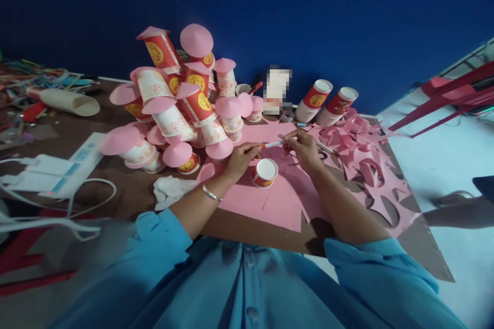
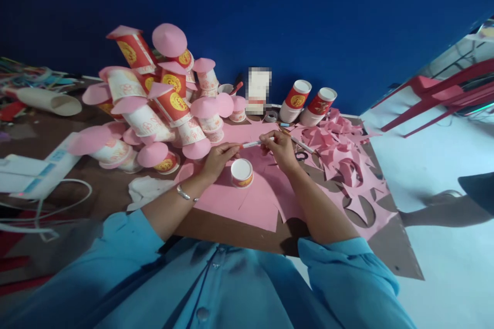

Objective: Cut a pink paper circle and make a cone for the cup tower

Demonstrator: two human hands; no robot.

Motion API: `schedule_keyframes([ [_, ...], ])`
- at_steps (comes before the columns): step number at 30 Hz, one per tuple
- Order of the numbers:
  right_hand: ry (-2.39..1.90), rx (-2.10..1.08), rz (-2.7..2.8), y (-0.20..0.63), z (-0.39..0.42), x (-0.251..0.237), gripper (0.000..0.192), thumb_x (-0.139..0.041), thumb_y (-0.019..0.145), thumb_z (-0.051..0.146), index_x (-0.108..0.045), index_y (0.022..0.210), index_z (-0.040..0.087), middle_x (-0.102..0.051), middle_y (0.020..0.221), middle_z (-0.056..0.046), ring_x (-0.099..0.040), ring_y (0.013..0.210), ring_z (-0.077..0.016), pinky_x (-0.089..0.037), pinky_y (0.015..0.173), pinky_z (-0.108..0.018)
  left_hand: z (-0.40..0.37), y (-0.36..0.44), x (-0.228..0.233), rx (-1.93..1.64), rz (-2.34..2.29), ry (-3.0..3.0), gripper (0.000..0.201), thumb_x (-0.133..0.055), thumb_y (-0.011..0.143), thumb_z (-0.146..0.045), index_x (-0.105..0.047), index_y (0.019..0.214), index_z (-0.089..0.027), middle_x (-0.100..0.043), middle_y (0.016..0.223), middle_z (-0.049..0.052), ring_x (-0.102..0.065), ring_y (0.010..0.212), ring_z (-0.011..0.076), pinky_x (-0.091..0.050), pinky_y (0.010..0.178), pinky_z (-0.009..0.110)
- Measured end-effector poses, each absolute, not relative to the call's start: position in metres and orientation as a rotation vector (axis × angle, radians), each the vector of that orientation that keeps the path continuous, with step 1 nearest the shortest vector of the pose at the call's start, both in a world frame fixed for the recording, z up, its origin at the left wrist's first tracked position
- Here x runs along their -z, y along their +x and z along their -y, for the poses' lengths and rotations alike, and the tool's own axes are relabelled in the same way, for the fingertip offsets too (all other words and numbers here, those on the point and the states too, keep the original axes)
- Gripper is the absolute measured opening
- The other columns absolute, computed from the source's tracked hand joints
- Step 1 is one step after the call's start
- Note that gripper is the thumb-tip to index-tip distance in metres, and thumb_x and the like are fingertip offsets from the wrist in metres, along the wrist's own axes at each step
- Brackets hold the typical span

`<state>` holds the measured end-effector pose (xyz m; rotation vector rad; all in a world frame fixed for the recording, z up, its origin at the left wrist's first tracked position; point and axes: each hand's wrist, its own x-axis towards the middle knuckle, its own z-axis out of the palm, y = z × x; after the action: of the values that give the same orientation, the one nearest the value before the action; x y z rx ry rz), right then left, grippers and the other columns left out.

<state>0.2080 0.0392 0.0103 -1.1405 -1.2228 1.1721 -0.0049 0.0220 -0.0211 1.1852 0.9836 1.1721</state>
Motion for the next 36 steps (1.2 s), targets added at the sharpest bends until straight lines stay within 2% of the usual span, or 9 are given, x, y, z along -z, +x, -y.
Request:
schedule_keyframes([
  [5, -1.127, -1.252, 1.323, 0.214, -0.043, -0.009, 0.043, -0.092, 0.065, 0.052, -0.072, 0.077, 0.017, -0.068, 0.059, 0.001, -0.060, 0.049, -0.0116, -0.053, 0.049, -0.025, -0.023, -0.005, 0.023, -1.177, -0.966, 1.203, 0.034, -0.075, 0.084, -0.044, -0.079, 0.104, -0.017, -0.075, 0.079, 0.004, -0.067, 0.073, 0.0166, -0.055, 0.074, 0.031],
  [11, -1.141, -1.323, 1.349, 0.220, -0.052, -0.014, 0.042, -0.093, 0.061, 0.047, -0.075, 0.080, 0.015, -0.071, 0.062, -0.001, -0.065, 0.057, -0.0123, -0.054, 0.054, -0.023, -0.025, -0.001, 0.030, -1.201, -0.934, 1.179, 0.050, -0.077, 0.083, -0.042, -0.069, 0.125, -0.017, -0.078, 0.106, 0.009, -0.074, 0.088, 0.0187, -0.060, 0.088, 0.036],
  [15, -1.150, -1.322, 1.438, 0.222, -0.053, -0.024, 0.041, -0.091, 0.063, 0.048, -0.075, 0.080, 0.015, -0.072, 0.064, -0.002, -0.066, 0.058, -0.0129, -0.055, 0.054, -0.023, -0.026, 0.001, 0.030, -1.196, -0.920, 1.208, 0.044, -0.073, 0.086, -0.047, -0.070, 0.119, -0.018, -0.078, 0.106, 0.010, -0.075, 0.092, 0.0210, -0.060, 0.090, 0.040],
  [19, -1.175, -1.266, 1.581, 0.224, -0.050, -0.029, 0.037, -0.088, 0.069, 0.045, -0.076, 0.084, 0.014, -0.073, 0.067, -0.004, -0.067, 0.060, -0.0132, -0.056, 0.057, -0.024, -0.024, 0.001, 0.024, -1.173, -0.930, 1.278, 0.042, -0.067, 0.090, -0.054, -0.074, 0.108, -0.017, -0.079, 0.094, 0.010, -0.075, 0.088, 0.0226, -0.060, 0.086, 0.039],
  [21, -1.179, -1.235, 1.609, 0.223, -0.048, -0.028, 0.033, -0.086, 0.072, 0.043, -0.077, 0.085, 0.014, -0.074, 0.069, -0.004, -0.067, 0.062, -0.0135, -0.057, 0.059, -0.024, -0.023, 0.001, 0.021, -1.172, -0.948, 1.317, 0.043, -0.067, 0.090, -0.055, -0.075, 0.108, -0.017, -0.079, 0.096, 0.009, -0.074, 0.090, 0.0231, -0.059, 0.087, 0.039],
  [27, -1.267, -0.994, 1.607, 0.226, -0.048, -0.022, 0.027, -0.081, 0.073, 0.039, -0.076, 0.088, 0.017, -0.072, 0.072, -0.001, -0.064, 0.065, -0.0138, -0.054, 0.062, -0.026, -0.022, -0.003, 0.012, -1.180, -1.039, 1.408, 0.041, -0.064, 0.094, -0.048, -0.071, 0.125, -0.022, -0.072, 0.133, 0.011, -0.068, 0.122, 0.0258, -0.052, 0.106, 0.040],
  [31, -1.404, -0.745, 1.603, 0.237, -0.045, -0.019, 0.018, -0.076, 0.078, 0.034, -0.075, 0.088, 0.019, -0.072, 0.077, 0.000, -0.064, 0.071, -0.0161, -0.052, 0.072, -0.030, -0.020, -0.007, 0.004, -1.174, -1.085, 1.444, 0.041, -0.063, 0.094, -0.047, -0.070, 0.125, -0.021, -0.068, 0.141, 0.014, -0.061, 0.135, 0.0282, -0.045, 0.115, 0.044],
  [34, -1.518, -0.609, 1.632, 0.243, -0.038, -0.015, 0.009, -0.073, 0.079, 0.023, -0.074, 0.087, 0.020, -0.075, 0.081, -0.002, -0.066, 0.077, -0.0205, -0.052, 0.078, -0.035, -0.009, -0.012, -0.006, -1.169, -1.080, 1.477, 0.043, -0.061, 0.095, -0.049, -0.069, 0.125, -0.019, -0.066, 0.142, 0.017, -0.062, 0.134, 0.0292, -0.045, 0.116, 0.047],
  [36, -1.582, -0.544, 1.670, 0.245, -0.034, -0.013, 0.010, -0.073, 0.077, 0.014, -0.073, 0.084, 0.021, -0.076, 0.083, -0.005, -0.068, 0.081, -0.0240, -0.053, 0.082, -0.038, 0.003, -0.018, -0.012, -1.177, -1.068, 1.496, 0.044, -0.062, 0.094, -0.050, -0.068, 0.125, -0.019, -0.067, 0.140, 0.017, -0.063, 0.132, 0.0287, -0.045, 0.116, 0.047],
])
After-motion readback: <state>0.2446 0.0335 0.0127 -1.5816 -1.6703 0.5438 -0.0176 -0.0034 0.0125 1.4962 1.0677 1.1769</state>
